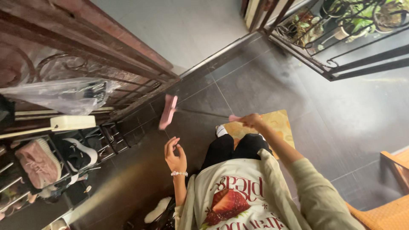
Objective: The person sweeps the floor near an entryway using a broom, moving a mat to clear the area underneath and then sweeping the dirt and debris across the tiles and onto an adjacent wooden deck.
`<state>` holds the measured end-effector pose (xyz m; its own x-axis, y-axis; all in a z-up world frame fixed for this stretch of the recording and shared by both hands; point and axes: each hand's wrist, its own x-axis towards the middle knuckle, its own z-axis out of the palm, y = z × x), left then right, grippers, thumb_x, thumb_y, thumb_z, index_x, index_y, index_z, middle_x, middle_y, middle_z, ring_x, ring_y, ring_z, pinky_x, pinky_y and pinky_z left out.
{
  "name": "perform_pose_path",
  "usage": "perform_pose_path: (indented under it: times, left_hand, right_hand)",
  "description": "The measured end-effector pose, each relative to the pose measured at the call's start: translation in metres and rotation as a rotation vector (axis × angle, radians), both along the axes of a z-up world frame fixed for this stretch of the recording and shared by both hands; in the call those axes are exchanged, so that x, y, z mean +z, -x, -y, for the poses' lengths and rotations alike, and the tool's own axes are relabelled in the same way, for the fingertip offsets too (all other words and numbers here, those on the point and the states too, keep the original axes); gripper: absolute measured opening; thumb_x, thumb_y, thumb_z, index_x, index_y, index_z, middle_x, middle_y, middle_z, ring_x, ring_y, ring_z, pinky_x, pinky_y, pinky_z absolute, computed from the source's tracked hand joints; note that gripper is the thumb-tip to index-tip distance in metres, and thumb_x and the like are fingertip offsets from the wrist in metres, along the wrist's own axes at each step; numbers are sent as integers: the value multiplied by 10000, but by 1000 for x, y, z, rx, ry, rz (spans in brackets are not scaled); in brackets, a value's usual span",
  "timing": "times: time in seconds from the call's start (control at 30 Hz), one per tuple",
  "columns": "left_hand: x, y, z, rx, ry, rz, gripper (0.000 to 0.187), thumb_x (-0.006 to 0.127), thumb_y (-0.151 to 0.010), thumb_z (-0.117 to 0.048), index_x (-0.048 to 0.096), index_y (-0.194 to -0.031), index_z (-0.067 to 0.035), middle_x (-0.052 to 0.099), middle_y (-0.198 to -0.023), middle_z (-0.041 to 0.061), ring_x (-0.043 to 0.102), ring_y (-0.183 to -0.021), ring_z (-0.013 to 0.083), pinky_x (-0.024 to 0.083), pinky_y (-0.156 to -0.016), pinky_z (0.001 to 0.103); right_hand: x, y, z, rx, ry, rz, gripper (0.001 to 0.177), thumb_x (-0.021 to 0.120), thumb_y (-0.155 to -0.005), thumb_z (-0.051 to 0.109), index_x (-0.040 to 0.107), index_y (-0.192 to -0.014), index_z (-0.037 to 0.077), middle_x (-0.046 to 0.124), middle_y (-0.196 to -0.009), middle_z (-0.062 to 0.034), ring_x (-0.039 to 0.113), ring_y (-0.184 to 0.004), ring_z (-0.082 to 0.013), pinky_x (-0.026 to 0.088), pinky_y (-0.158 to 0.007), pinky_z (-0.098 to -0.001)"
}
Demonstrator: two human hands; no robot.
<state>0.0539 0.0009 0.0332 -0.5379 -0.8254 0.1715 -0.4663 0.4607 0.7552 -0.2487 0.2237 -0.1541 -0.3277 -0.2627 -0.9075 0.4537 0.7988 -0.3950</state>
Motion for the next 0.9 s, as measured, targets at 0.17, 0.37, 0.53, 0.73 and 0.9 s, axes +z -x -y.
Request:
perform_pose_path:
  times: [0.17,0.37,0.53,0.73,0.9]
  left_hand:
    - [-1,50,-1,-117,-56,-92,245,601,-919,35,686,-1126,-65,689,-1248,92,690,-1107,280,558,-867,390]
    - [3,96,-7,-260,-46,-155,234,600,-933,36,670,-1130,-71,692,-1242,82,689,-1121,286,556,-865,397]
    - [4,103,-3,-315,-16,-144,238,594,-934,45,674,-1124,-72,685,-1252,88,686,-1116,287,551,-846,390]
    - [7,95,4,-294,9,-142,236,591,-933,46,681,-1122,-63,683,-1255,88,690,-1096,271,549,-842,380]
    - [0,81,11,-267,35,-146,234,584,-949,53,690,-1123,-63,691,-1253,82,697,-1100,261,563,-830,362]
  right_hand:
    - [27,34,-119,-435,229,229,243,676,-912,322,795,-1042,155,426,-543,57,257,-392,-23,132,-360,-213]
    - [40,30,-170,-729,85,102,191,698,-968,242,689,-914,59,574,-665,9,368,-471,-27,199,-417,-224]
    - [24,16,-176,-830,143,160,176,667,-948,267,692,-880,106,564,-660,29,311,-461,-18,165,-412,-226]
    - [26,-2,-197,-905,240,199,181,687,-967,262,638,-859,125,564,-678,27,332,-471,-16,198,-408,-223]
    - [63,-32,-207,-896,21,-116,250,746,-951,218,733,-1020,-23,626,-697,-43,418,-516,-39,252,-429,-215]
